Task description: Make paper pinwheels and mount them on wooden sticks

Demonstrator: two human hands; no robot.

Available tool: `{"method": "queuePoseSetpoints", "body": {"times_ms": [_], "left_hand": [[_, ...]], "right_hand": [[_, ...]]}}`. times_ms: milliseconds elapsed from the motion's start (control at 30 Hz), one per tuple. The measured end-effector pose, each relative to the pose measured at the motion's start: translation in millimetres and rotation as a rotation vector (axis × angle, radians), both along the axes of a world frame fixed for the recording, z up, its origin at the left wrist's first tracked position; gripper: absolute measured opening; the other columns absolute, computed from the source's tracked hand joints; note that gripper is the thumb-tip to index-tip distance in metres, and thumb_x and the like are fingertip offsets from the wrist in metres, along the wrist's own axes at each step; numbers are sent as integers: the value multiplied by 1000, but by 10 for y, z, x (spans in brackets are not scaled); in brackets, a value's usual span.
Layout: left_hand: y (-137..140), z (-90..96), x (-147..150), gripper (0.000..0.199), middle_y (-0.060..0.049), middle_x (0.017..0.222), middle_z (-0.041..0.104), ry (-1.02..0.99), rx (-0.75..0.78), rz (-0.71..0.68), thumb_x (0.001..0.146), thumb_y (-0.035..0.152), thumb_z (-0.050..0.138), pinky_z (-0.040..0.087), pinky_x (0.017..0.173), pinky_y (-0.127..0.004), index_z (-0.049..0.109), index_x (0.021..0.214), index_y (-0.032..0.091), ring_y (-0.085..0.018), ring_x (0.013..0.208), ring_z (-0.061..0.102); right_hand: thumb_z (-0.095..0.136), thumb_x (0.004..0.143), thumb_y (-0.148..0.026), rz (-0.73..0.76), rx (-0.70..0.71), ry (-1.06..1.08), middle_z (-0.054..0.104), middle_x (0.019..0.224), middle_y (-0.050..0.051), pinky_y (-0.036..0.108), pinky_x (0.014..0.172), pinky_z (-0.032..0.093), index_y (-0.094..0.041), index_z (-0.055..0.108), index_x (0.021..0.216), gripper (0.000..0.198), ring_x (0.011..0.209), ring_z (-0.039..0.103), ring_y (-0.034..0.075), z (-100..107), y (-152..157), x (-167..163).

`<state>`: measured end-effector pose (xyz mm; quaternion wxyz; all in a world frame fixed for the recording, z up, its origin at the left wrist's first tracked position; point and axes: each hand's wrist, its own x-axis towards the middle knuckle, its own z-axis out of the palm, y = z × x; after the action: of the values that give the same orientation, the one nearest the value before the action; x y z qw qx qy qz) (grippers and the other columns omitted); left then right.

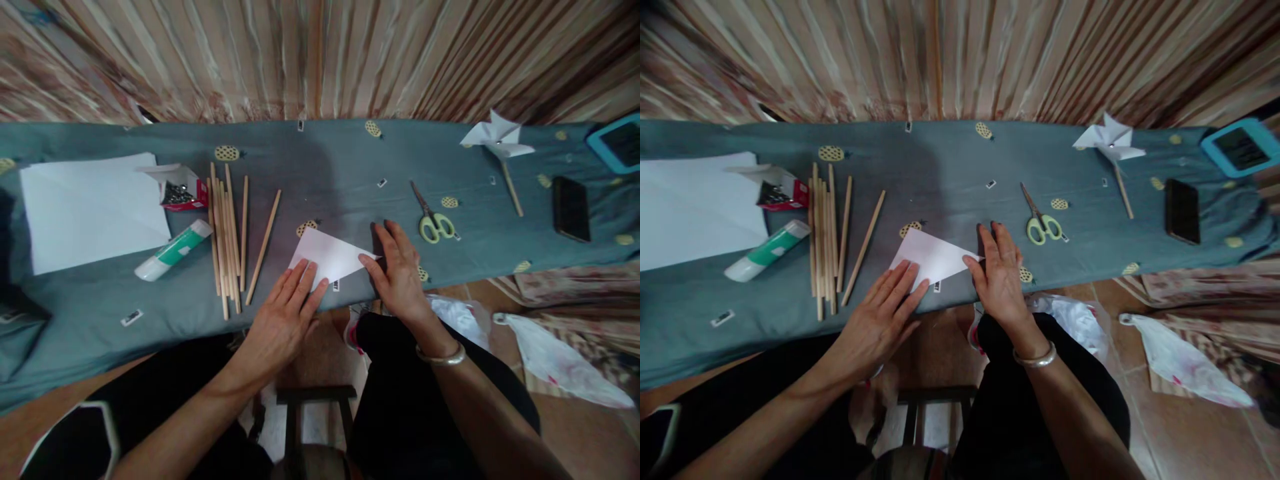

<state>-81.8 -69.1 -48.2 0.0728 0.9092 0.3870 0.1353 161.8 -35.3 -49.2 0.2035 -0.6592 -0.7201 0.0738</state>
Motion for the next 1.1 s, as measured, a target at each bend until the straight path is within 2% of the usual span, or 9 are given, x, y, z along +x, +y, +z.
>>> {"method": "queuePoseSetpoints", "body": {"times_ms": [233, 367, 467, 600, 733, 833, 933, 1100], "left_hand": [[-179, -27, -176, 54, -26, 146, 46, 31, 86, 27, 90, 13, 53, 40, 112, -49, 39, 141, 2, -34, 143, 32], [-315, -49, -316, 66, -26, 145, 46, 52, 108, 44, 90, 12, 51, 43, 110, -49, 23, 149, 2, -34, 143, 32], [-418, -72, -412, 75, -25, 143, 49, 59, 125, 78, 90, 12, 50, 46, 107, -50, 10, 153, 4, -35, 140, 38], [-534, -100, -499, 79, -26, 141, 51, 36, 116, 130, 90, 12, 51, 48, 105, -52, 6, 155, 7, -36, 137, 42], [-581, -88, -536, 81, -26, 139, 52, -60, 118, 152, 89, 9, 53, 47, 105, -51, 6, 155, 10, -34, 139, 40], [-571, -67, -535, 81, -27, 139, 51, -101, 106, 150, 89, 8, 54, 47, 106, -51, 7, 155, 11, -34, 140, 39], [-551, -75, -528, 81, -27, 139, 51, -104, 88, 155, 89, 10, 56, 47, 105, -54, 10, 155, 13, -35, 139, 40], [-531, -27, -512, 77, -22, 142, 50, -190, 56, 167, 89, 11, 56, 43, 109, -51, 17, 154, 18, -32, 140, 40]], "right_hand": [[39, 98, -39, 1, 52, 29, 40, 150, 21, 52, 114, 32, -12, 46, 140, 51, 143, 34, 29, -64, 29, 40], [36, 98, -30, 14, 80, 34, 43, 147, 22, 51, 114, 34, -8, 51, 136, 46, 141, 37, 29, -88, 42, 52], [33, 97, -23, 14, 96, 46, 45, 146, 22, 50, 114, 35, -7, 53, 134, 45, 140, 39, 29, -108, 48, 50], [31, 95, -18, 10, 94, 94, 47, 145, 19, 53, 114, 36, -11, 53, 134, 46, 139, 41, 28, -100, 51, 65], [32, 99, -29, 29, 46, 204, 49, 145, 17, 52, 114, 35, -15, 54, 133, 43, 137, 44, 26, 20, 22, 51], [47, 95, -42, 165, -37, 232, 46, 148, 16, 51, 115, 32, -17, 55, 132, 46, 140, 40, 27, 122, -19, -14], [62, 86, -42, 256, -88, 272, 50, 145, 16, 51, 114, 33, -18, 63, 122, 43, 139, 41, 29, 161, -34, -87], [63, 82, -28, 197, -136, 556, 58, 138, 13, 47, 107, 41, -20, 70, 89, 13, 126, 56, 26, 189, 30, -85]]}}
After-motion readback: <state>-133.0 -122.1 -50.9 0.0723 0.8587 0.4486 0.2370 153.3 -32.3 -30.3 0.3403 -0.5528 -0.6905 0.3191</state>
